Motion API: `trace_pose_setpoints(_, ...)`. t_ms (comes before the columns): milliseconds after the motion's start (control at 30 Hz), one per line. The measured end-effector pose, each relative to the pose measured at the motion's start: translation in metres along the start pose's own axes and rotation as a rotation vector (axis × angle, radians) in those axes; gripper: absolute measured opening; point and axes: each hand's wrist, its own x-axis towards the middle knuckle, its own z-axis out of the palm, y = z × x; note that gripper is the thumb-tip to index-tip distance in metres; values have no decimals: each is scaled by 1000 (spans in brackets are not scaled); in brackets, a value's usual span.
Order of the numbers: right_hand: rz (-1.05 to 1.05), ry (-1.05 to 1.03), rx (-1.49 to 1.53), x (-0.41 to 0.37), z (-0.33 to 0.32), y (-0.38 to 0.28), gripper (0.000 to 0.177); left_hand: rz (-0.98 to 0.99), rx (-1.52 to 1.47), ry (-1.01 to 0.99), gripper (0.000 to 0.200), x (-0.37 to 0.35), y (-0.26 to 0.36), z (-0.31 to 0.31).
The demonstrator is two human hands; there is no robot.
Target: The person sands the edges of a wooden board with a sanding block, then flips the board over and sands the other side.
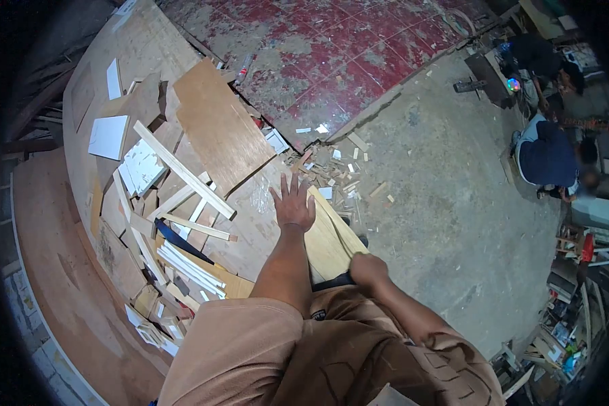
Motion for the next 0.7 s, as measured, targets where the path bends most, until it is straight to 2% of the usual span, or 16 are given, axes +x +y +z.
trace_pose_setpoints(33, -59, -126, -30, 15, 2, -4, 25, 1, 1, -2, 51, -2, 0, 1)
trace_pose_setpoints(67, -60, -125, -29, 18, 11, -5, 25, 0, 2, 7, 51, -1, -1, 0)
trace_pose_setpoints(133, -135, 56, -53, 9, 24, -7, 26, 11, -2, 11, 51, -1, 1, 0)
trace_pose_setpoints(167, 23, 204, 98, -1, 32, -7, 27, 19, -13, 44, 52, -2, 1, 0)
trace_pose_setpoints(333, 99, 204, 85, -37, 15, 29, 25, 9, -1, 38, 51, -1, 2, 0)
trace_pose_setpoints(433, 133, 222, 86, -50, 4, 31, 31, -2, 25, 13, 51, 0, 4, -4)
trace_pose_setpoints(533, 35, 228, 129, -32, 4, 20, 31, 11, 15, 49, 54, -2, 4, -4)
trace_pose_setpoints(600, -34, 307, 83, 16, 22, 11, 29, 9, 26, 40, 55, 0, 3, -5)
trace_pose_setpoints(700, 19, 333, 55, 67, 16, -12, 26, 13, 36, 43, 53, -1, 2, 2)
